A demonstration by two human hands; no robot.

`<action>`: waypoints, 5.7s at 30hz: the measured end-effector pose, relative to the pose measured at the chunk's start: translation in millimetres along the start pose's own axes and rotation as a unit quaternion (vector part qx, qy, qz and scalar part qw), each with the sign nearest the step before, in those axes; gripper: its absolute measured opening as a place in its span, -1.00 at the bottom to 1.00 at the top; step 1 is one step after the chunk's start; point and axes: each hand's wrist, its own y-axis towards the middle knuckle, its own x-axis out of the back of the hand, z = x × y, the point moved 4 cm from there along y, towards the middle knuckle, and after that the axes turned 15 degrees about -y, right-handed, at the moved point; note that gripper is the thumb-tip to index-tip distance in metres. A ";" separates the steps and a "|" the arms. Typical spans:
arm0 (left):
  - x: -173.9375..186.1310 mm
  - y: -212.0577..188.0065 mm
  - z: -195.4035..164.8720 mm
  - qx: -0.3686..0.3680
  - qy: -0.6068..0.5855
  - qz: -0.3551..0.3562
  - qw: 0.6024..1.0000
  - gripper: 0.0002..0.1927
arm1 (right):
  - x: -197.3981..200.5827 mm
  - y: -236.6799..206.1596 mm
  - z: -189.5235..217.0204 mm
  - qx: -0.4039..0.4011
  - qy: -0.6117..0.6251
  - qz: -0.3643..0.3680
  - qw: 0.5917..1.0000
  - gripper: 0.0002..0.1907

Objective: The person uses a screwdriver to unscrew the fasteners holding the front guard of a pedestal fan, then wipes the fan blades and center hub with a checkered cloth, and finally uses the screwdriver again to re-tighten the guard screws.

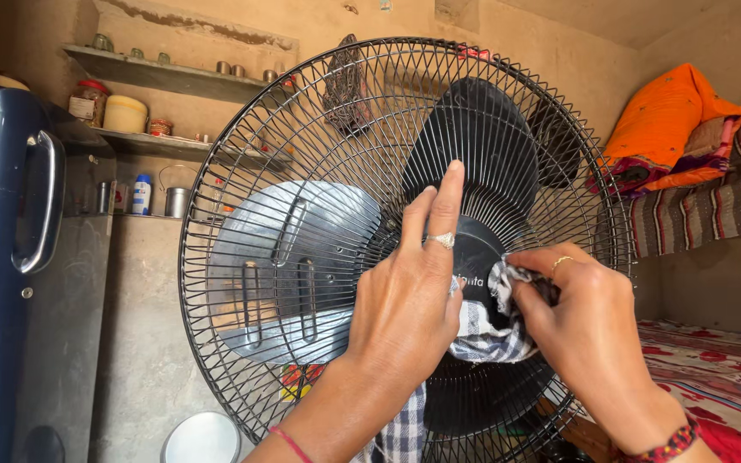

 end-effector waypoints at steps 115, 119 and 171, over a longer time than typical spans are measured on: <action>-95.1 -32.7 -11.2 -0.107 0.049 0.068 0.991 -0.55 | -49.6 -138.2 -141.7 -0.341 0.181 -0.138 0.912 -0.81; -96.3 -35.0 -10.2 -0.117 0.053 0.064 0.990 -0.53 | -57.6 -143.3 -141.4 -0.369 0.246 -0.133 0.886 -0.77; -88.7 -64.0 4.8 -0.083 0.047 0.103 0.990 -0.59 | -65.6 -163.3 -84.9 -0.333 0.294 -0.081 0.892 -0.71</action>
